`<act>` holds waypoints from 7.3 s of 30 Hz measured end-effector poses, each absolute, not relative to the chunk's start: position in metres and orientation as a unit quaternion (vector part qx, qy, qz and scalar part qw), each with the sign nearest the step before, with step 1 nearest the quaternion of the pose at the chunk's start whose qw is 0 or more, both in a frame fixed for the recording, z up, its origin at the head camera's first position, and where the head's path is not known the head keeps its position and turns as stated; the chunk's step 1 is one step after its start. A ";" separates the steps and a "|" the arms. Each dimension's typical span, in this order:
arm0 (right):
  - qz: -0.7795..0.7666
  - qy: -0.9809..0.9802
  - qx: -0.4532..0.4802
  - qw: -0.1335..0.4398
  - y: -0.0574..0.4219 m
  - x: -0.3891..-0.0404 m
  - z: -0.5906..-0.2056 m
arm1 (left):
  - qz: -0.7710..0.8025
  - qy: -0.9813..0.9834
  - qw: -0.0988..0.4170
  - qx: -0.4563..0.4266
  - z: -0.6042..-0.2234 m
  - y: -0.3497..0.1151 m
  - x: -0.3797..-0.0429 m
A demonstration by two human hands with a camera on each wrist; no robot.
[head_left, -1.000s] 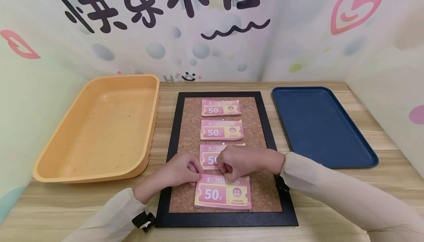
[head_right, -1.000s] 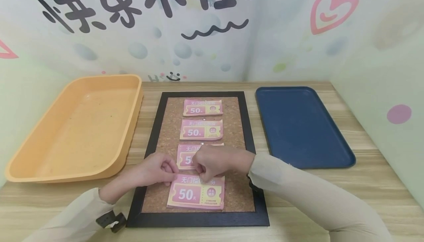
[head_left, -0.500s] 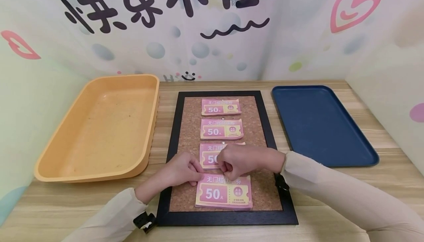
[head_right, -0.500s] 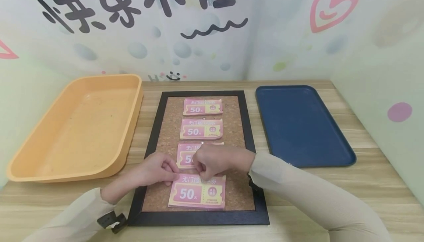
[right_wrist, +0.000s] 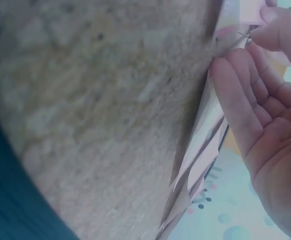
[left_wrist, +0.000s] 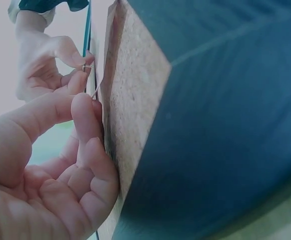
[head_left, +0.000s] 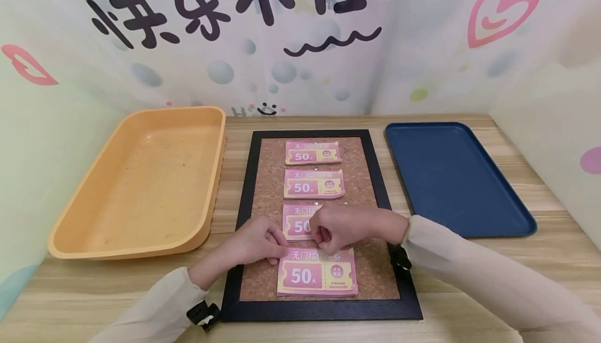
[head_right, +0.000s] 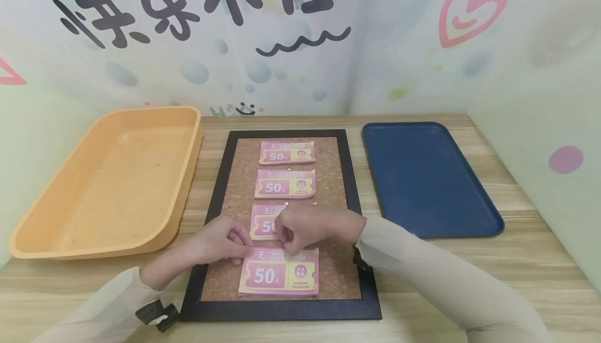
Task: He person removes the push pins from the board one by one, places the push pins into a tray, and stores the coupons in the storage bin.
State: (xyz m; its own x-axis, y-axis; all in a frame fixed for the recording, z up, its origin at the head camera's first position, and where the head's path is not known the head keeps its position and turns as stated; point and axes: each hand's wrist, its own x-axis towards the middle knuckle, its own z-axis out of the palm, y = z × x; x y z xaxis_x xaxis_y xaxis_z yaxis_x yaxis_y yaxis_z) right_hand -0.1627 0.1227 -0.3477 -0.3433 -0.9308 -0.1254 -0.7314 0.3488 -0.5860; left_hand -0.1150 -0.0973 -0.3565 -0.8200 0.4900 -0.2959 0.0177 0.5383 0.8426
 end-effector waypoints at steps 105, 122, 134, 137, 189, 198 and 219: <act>-0.407 0.893 -0.005 0.191 0.401 -0.239 -0.362 | 0.307 0.941 0.135 -0.042 -0.356 -0.368 -0.235; -0.409 0.892 0.001 0.194 0.401 -0.241 -0.365 | 0.307 0.938 0.150 -0.050 -0.357 -0.363 -0.235; -0.425 0.886 -0.010 0.184 0.407 -0.237 -0.364 | 0.293 0.945 0.129 -0.063 -0.349 -0.364 -0.235; -0.432 0.884 -0.014 0.175 0.408 -0.236 -0.363 | 0.283 0.949 0.121 -0.061 -0.340 -0.362 -0.233; -0.347 0.809 -0.403 0.250 0.168 -0.205 -0.327 | 0.409 0.873 0.151 0.218 -0.317 -0.102 -0.138; -0.327 0.810 -0.411 0.261 0.152 -0.219 -0.339 | 0.411 0.885 0.182 0.121 -0.337 -0.097 -0.158; -0.283 0.834 -0.376 0.287 0.132 -0.229 -0.332 | 0.416 0.865 0.279 0.018 -0.348 -0.090 -0.180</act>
